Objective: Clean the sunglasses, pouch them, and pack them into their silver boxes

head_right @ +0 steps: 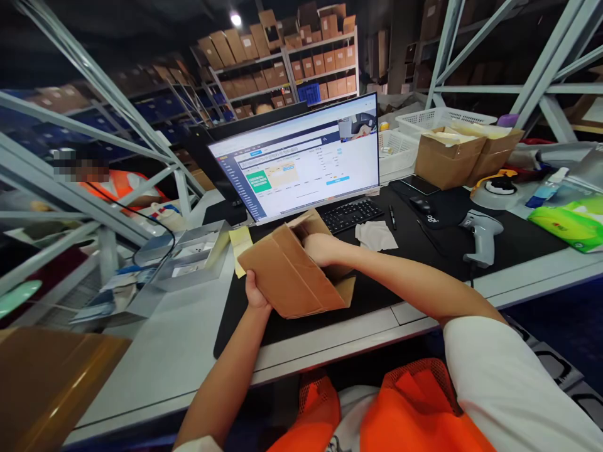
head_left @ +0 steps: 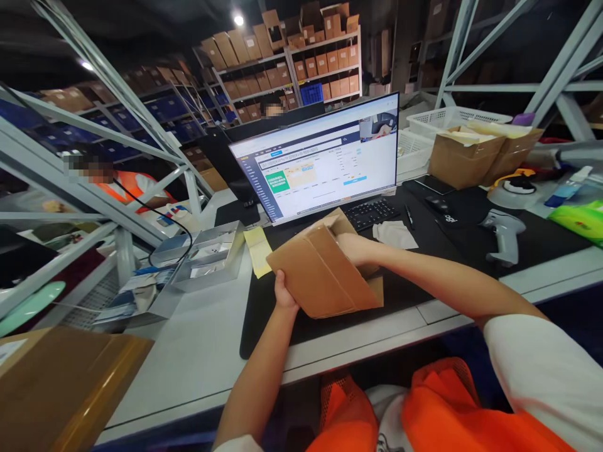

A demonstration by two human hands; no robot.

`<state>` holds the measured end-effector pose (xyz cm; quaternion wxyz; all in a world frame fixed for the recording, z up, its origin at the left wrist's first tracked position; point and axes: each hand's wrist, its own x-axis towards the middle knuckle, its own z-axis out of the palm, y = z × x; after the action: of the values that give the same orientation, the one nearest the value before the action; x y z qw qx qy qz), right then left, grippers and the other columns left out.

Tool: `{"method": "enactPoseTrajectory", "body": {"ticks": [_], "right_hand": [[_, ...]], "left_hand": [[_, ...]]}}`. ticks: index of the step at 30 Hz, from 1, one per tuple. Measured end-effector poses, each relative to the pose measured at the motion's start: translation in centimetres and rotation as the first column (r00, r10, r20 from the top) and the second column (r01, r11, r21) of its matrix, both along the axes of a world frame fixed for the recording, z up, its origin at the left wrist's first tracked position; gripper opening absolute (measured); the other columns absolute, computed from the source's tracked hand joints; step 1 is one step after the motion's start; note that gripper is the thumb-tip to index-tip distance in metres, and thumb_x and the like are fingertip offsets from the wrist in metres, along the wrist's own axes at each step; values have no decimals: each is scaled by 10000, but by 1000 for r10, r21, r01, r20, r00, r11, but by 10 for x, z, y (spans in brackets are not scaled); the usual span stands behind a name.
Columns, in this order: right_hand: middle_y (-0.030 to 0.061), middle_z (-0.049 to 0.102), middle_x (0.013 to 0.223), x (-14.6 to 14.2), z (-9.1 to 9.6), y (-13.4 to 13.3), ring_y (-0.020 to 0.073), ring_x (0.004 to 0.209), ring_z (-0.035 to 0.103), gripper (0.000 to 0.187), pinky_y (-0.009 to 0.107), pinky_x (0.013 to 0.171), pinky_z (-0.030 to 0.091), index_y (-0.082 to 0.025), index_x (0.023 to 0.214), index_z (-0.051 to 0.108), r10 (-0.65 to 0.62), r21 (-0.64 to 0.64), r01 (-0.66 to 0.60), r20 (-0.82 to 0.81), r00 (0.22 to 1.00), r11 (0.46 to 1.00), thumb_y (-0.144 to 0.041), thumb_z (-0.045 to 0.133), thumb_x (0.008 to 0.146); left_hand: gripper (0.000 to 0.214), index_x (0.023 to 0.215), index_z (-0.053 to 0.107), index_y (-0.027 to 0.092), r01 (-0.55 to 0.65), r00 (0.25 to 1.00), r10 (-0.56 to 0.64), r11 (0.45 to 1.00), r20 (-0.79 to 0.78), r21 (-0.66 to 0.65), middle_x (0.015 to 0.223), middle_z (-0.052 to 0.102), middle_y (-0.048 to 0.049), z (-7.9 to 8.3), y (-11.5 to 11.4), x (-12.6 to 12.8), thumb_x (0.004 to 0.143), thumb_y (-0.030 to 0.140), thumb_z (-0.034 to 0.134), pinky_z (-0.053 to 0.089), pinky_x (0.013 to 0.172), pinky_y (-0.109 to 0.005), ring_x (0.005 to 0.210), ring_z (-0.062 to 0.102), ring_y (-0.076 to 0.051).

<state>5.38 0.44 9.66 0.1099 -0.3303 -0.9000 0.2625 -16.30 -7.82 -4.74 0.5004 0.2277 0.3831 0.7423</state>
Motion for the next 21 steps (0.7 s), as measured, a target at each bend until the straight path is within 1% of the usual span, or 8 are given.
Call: {"method": "enactPoseTrajectory", "body": {"ticks": [2, 5, 8, 11, 16, 19, 20, 21], "right_hand": [[128, 748, 842, -5, 9, 0, 219, 758, 659, 313, 273, 646, 427, -131, 739, 730, 15, 19, -18, 113, 993, 1000, -378, 599, 881], [174, 739, 887, -7, 22, 7, 239, 751, 648, 422, 302, 629, 413, -118, 773, 728, -47, 33, 41, 193, 980, 999, -506, 588, 862], [145, 723, 873, -1, 34, 14, 220, 715, 626, 544, 301, 600, 413, -133, 829, 736, -124, -8, 126, 147, 981, 992, -660, 606, 795], [93, 683, 778, 10, 49, 18, 196, 686, 603, 554, 296, 607, 414, -158, 785, 726, -175, -34, 180, 124, 977, 983, -698, 608, 781], [74, 620, 690, 31, 75, 23, 176, 623, 555, 587, 320, 626, 427, -157, 735, 687, -264, -10, 267, 102, 959, 964, -727, 580, 821], [60, 572, 622, 52, 78, 27, 176, 586, 533, 587, 345, 646, 478, -151, 759, 679, -278, -136, 275, -6, 960, 952, -704, 524, 879], [59, 567, 611, 60, 77, 28, 178, 579, 534, 584, 351, 653, 494, -146, 770, 681, -292, -157, 281, -50, 955, 947, -684, 495, 903], [59, 572, 609, 70, 74, 29, 176, 573, 541, 584, 350, 655, 507, -141, 781, 686, -324, -123, 313, -93, 941, 942, -656, 455, 933]], "left_hand": [[662, 1028, 751, 223, -22, 999, 22, 1000, 24, 2, 1005, 794, -91, 2, 4, 2, 608, 733, 787, 575, 1003, -526, 1168, 688, -372], [678, 1073, 738, 226, -53, 998, 52, 998, 29, 21, 1060, 789, -86, 4, 7, 4, 627, 736, 771, 566, 1011, -496, 1185, 682, -349], [641, 1053, 735, 227, -91, 994, 90, 996, 58, 10, 1042, 790, -78, 7, 8, 0, 651, 725, 759, 560, 1015, -482, 1161, 692, -333], [620, 1038, 733, 221, -86, 992, 86, 996, 89, -6, 1011, 791, -78, 10, 9, -3, 661, 713, 757, 563, 1010, -484, 1122, 706, -329], [631, 1057, 721, 229, -47, 994, 50, 998, 94, -29, 995, 786, -79, 7, 11, -6, 707, 753, 695, 584, 968, -490, 1116, 708, -336], [644, 1078, 717, 230, -15, 995, 18, 999, 98, -32, 997, 783, -84, 4, 13, -14, 723, 765, 672, 599, 935, -486, 1098, 714, -338], [650, 1088, 717, 226, 1, 995, 2, 1000, 102, -26, 1000, 782, -89, 4, 13, -18, 732, 767, 662, 601, 930, -485, 1095, 715, -340], [655, 1090, 720, 219, 15, 994, -12, 1000, 111, -24, 993, 781, -94, 5, 14, -21, 742, 770, 652, 605, 920, -481, 1084, 718, -341]]}}
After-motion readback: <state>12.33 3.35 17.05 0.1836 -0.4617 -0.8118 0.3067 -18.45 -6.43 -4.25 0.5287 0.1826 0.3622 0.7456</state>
